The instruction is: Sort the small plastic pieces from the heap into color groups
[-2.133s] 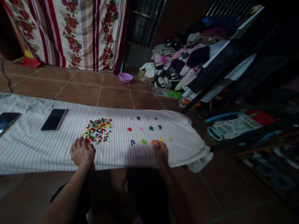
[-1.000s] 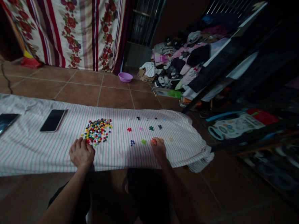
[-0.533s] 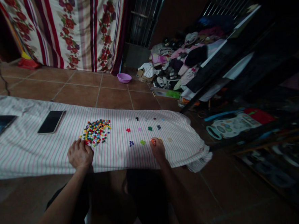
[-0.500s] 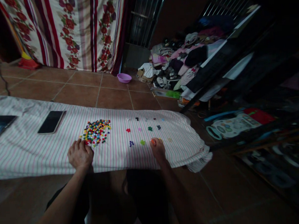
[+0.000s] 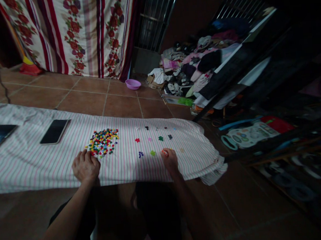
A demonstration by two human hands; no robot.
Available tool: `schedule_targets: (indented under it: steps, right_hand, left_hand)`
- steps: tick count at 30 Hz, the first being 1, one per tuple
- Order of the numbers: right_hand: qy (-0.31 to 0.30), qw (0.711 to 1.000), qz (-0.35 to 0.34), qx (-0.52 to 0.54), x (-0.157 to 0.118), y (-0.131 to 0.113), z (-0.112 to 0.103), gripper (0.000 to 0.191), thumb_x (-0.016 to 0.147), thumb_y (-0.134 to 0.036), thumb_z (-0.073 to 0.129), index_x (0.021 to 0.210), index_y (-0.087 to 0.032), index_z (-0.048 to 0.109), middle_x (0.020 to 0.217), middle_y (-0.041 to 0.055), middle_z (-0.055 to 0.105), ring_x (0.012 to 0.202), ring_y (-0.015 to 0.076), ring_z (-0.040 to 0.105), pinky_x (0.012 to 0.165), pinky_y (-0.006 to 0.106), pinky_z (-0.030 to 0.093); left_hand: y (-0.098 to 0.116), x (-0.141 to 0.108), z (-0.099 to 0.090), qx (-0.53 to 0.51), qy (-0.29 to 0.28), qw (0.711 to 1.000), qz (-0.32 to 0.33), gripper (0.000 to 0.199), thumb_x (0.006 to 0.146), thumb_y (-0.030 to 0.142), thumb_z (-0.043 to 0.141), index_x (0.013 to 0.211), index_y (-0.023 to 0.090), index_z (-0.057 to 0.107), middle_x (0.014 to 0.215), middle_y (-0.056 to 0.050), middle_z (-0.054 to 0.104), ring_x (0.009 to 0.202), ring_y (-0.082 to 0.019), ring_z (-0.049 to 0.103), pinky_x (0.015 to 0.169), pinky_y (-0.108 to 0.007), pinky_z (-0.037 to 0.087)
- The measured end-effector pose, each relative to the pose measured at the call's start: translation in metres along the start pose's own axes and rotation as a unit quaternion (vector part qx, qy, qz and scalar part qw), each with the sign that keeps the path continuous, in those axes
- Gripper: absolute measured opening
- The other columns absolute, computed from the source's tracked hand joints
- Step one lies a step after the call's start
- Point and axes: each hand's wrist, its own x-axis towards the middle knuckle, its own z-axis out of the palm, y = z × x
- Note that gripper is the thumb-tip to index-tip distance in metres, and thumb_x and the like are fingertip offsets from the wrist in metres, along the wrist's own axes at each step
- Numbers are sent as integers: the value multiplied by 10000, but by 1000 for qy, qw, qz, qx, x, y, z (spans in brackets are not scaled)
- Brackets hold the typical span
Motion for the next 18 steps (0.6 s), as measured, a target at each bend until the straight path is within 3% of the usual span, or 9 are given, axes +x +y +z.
schedule_targets:
  steps: [9, 14, 18]
  right_hand:
    - [55, 998, 25, 11, -8, -3, -5, 445, 909, -402, 298, 978, -138, 649, 982, 138, 646, 938, 237, 558, 874, 405, 460]
    - [103, 993, 55, 8, -27, 6, -11, 438, 900, -406, 297, 950, -154, 652, 953, 135, 662, 935, 242, 580, 870, 410, 468]
    - [102, 993, 57, 15, -43, 15, -19, 406, 879, -426, 343, 921, -168, 653, 903, 126, 665, 882, 241, 596, 825, 405, 485]
  left_hand:
    - [0, 0, 1, 8, 10, 1000, 1, 312, 836, 249, 464, 1082, 156, 632, 1255, -147, 610, 1238, -307, 475, 1035, -486, 313]
    - [-1, 0, 1, 18, 8, 1000, 10, 323, 844, 248, 462, 1096, 139, 632, 1250, -154, 614, 1225, -304, 483, 1029, -483, 326]
    - [-1, 0, 0, 16, 8, 1000, 14, 326, 847, 259, 460, 1097, 141, 633, 1252, -152, 614, 1229, -305, 485, 1028, -485, 333]
